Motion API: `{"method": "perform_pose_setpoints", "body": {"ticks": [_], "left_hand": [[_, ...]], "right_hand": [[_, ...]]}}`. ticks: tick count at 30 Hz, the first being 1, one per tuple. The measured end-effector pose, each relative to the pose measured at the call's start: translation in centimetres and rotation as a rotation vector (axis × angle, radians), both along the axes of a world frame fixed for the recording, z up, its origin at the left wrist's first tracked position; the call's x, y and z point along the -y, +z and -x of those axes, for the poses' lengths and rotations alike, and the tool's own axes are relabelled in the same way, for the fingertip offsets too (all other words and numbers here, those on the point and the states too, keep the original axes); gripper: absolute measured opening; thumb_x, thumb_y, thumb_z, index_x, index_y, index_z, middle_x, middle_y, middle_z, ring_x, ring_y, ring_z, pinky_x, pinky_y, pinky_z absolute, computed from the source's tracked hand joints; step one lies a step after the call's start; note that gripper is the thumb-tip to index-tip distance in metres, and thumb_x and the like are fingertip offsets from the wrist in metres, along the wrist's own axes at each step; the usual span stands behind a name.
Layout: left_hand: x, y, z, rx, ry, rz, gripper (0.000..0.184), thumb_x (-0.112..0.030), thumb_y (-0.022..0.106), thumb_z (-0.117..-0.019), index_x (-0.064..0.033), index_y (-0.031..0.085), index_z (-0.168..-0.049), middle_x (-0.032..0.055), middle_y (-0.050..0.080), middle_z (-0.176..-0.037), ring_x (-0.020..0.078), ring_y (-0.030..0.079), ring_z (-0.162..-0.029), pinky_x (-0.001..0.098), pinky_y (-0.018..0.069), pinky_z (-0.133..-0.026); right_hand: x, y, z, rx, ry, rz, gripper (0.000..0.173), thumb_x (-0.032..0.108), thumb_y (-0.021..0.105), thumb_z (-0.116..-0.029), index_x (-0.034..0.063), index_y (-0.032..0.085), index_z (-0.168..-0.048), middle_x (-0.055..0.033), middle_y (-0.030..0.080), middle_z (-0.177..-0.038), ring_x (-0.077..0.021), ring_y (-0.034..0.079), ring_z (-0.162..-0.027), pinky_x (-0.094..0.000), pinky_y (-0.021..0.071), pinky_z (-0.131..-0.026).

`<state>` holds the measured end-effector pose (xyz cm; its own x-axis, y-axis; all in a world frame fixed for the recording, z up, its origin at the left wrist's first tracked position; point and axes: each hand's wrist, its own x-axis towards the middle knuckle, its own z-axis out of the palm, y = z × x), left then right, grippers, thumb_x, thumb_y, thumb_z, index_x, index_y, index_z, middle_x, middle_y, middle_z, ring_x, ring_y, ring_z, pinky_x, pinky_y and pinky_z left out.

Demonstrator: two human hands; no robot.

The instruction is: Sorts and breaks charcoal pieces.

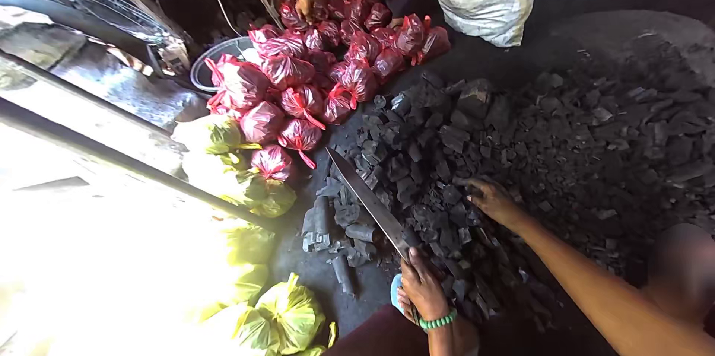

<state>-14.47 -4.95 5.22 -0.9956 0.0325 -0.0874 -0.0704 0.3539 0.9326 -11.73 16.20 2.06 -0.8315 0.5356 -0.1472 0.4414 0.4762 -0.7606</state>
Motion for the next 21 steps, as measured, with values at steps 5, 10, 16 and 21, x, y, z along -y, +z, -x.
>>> {"method": "perform_pose_setpoints", "body": {"ticks": [5, 10, 16, 21], "left_hand": [[-0.9, -0.9, -0.2, 0.067, 0.015, -0.089, 0.034, -0.015, 0.042, -0.1094, 0.0117, 0.061, -0.102, 0.0012, 0.050, -0.062, 0.0020, 0.050, -0.052, 0.0198, 0.0482, -0.055], [-1.3, -1.0, -0.4, 0.091, -0.010, -0.097, 0.032, -0.013, 0.043, -0.1085, 0.0125, 0.062, -0.103, 0.0032, 0.052, -0.064, 0.0036, 0.051, -0.053, 0.0216, 0.0487, -0.058], [-1.5, -0.1, -1.6, 0.113, -0.115, -0.061, 0.032, -0.012, 0.043, -0.1088, 0.0144, 0.062, -0.109, 0.0072, 0.056, -0.069, 0.0053, 0.053, -0.057, 0.0232, 0.0504, -0.062], [-1.4, -0.3, -2.9, 0.088, -0.426, 0.145, 0.034, -0.016, 0.048, -0.1086, 0.0133, 0.065, -0.110, 0.0167, 0.063, -0.073, 0.0234, 0.061, -0.063, 0.0424, 0.0535, -0.068]], "right_hand": [[-0.9, -0.7, 7.5, 0.414, 0.140, -0.058, 0.054, 0.033, 0.062, -0.1032, 0.0295, 0.048, -0.155, -0.0207, 0.039, -0.160, -0.0446, 0.030, -0.150, -0.0684, 0.0217, -0.118], [-0.5, -1.3, 6.7, 0.177, -0.149, 0.023, 0.043, 0.030, 0.066, -0.1014, 0.0095, 0.064, -0.140, -0.0221, 0.062, -0.138, -0.0439, 0.051, -0.135, -0.0625, 0.0350, -0.114], [-0.3, 0.3, -3.7, -0.182, -0.514, 0.295, 0.022, 0.013, 0.068, -0.0993, -0.0034, 0.068, -0.114, -0.0172, 0.070, -0.104, -0.0248, 0.067, -0.090, -0.0457, 0.0552, -0.084], [0.8, -1.2, -14.8, -0.292, -0.850, 0.589, 0.034, -0.005, 0.063, -0.0959, 0.0008, 0.052, -0.128, -0.0139, 0.063, -0.107, -0.0174, 0.067, -0.081, -0.0331, 0.0588, -0.070]]}}
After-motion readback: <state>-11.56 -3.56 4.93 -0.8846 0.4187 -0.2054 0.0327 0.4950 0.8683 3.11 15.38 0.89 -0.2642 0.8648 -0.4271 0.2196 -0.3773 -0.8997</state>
